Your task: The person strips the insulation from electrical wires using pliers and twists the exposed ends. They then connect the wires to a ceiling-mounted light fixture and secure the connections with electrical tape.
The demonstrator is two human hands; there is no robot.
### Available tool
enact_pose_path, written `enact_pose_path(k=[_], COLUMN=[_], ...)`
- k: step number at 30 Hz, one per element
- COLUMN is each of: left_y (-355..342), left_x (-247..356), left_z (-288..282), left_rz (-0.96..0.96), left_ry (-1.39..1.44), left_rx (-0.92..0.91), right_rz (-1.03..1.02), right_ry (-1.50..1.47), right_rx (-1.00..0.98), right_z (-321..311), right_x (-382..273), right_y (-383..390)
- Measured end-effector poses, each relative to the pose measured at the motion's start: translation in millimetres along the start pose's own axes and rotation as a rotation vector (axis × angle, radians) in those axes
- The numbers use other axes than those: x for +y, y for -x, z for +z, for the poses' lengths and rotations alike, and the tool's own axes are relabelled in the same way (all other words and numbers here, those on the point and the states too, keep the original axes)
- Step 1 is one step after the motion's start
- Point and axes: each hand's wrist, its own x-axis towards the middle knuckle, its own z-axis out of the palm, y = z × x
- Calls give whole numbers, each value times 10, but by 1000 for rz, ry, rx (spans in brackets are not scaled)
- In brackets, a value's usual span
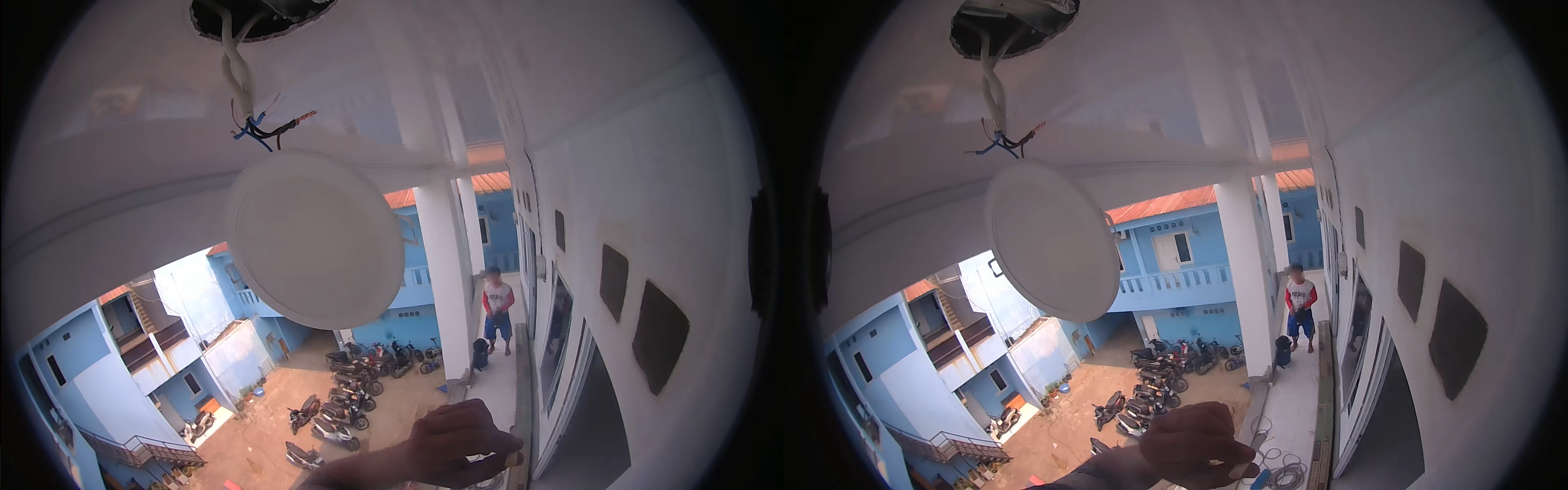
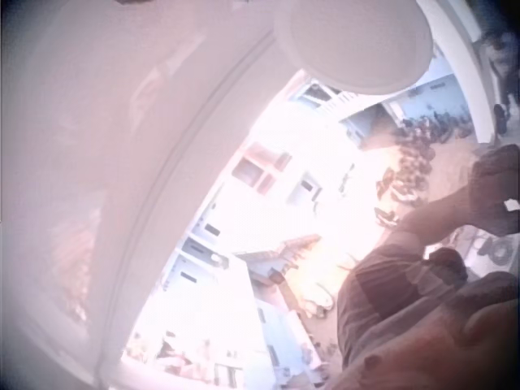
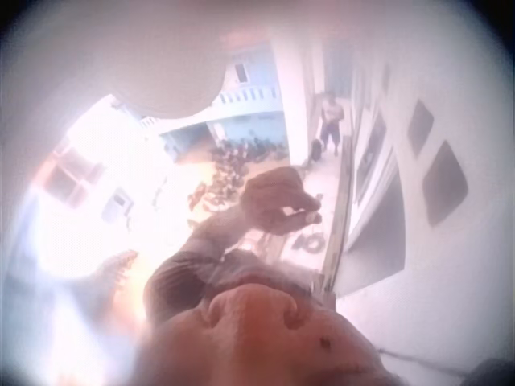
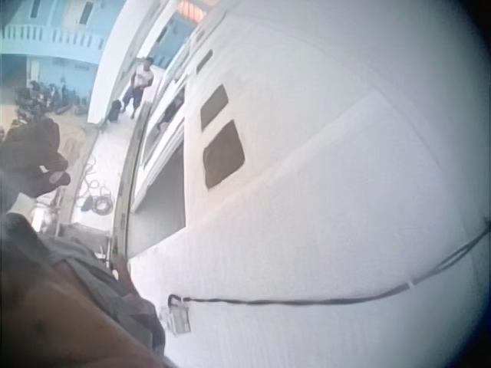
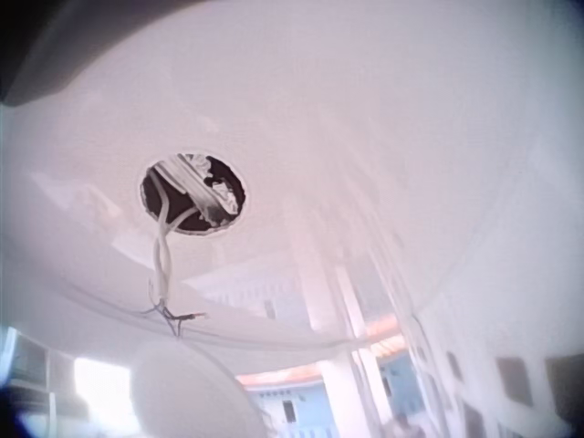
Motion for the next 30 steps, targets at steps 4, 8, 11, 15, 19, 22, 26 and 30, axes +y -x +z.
enact_pose_path(k=[4, 8, 11, 15, 19, 22, 26, 30], left_y=[-122, -112, -5, 7, -65, -29, -61, -39], left_x=[313, 395, 470, 386, 424, 452, 490, 422], left_z=[-154, -59, -43, 25, -53, -30, -237, -574], left_rz=[-24, 147, 143, 200, 190, 198, 189, 243], left_ry=[99, 172, 209, 194, 143, 126, 2, -297], left_rx=[76, 169, 164, 208, 140, 200, 214, 319], right_rz=[-1, -7, 0, -32, -112, 31, 162, -97], right_ry=[26, -16, -56, -94, -108, -138, -28, 3], right_rx=[-21, -16, 5, 37, 62, 13, 138, 105], right_z=[-86, 13, 101, 71, 52, 47, 55, -528], right_x=[257, 636, 917, 989, 986, 906, 1061, -284], right_y=[193, 381, 565, 666, 742, 682, 278, 432])
